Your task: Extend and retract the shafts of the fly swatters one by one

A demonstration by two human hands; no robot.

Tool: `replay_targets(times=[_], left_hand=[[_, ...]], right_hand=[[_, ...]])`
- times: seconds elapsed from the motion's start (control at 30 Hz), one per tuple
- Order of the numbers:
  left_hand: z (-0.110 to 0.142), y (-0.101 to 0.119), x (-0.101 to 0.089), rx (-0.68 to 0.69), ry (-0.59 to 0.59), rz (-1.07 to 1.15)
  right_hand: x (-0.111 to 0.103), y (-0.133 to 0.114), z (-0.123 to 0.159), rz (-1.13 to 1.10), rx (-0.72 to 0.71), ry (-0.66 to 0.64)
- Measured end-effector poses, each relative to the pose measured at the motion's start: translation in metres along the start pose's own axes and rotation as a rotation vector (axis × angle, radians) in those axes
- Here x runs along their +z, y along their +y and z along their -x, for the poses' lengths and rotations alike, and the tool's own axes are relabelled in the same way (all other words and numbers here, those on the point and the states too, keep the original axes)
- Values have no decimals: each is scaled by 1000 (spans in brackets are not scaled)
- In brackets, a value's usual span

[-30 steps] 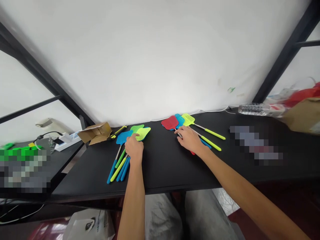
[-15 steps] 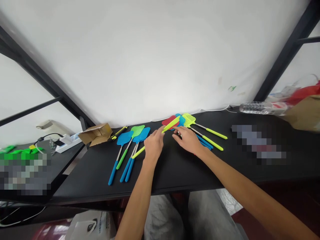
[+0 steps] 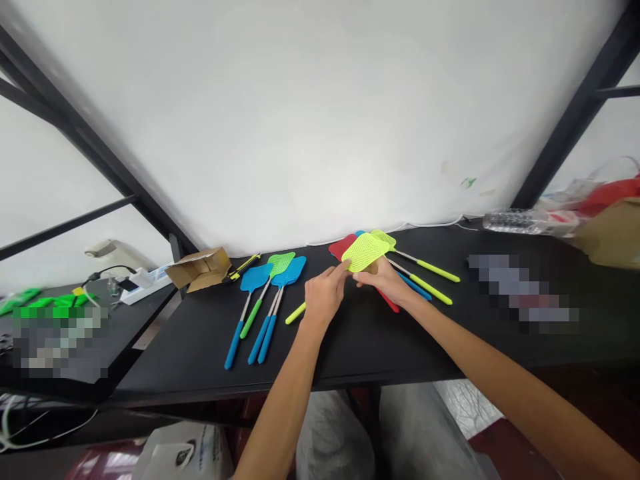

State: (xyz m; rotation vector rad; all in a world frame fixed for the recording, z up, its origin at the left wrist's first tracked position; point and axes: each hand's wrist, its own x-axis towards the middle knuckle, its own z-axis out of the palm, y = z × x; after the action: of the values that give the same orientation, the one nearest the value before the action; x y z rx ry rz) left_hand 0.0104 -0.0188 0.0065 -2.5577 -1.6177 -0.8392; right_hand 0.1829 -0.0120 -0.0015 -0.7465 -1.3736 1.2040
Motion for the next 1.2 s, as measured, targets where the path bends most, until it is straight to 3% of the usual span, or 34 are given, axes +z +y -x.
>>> replay_targets(times=[0.1, 0.37, 0.5, 0.6, 0.77, 1.2], left_hand=[[0, 2, -2, 8, -36, -20], [-1, 4, -5, -45, -4, 12], [-1, 2, -2, -30, -6, 21], [1, 4, 1, 18, -14, 25], [3, 8, 4, 59, -60, 4], [-1, 2, 5, -20, -57, -96]], right_hand=[[0, 5, 0, -67, 17, -1], [-15, 4, -13, -283, 12, 382], [-24, 0, -16, -376, -4, 507], [-20, 3, -14, -358, 0, 461], [-6, 16, -8, -170, 88, 177], [-11, 23, -14, -22, 28, 261]])
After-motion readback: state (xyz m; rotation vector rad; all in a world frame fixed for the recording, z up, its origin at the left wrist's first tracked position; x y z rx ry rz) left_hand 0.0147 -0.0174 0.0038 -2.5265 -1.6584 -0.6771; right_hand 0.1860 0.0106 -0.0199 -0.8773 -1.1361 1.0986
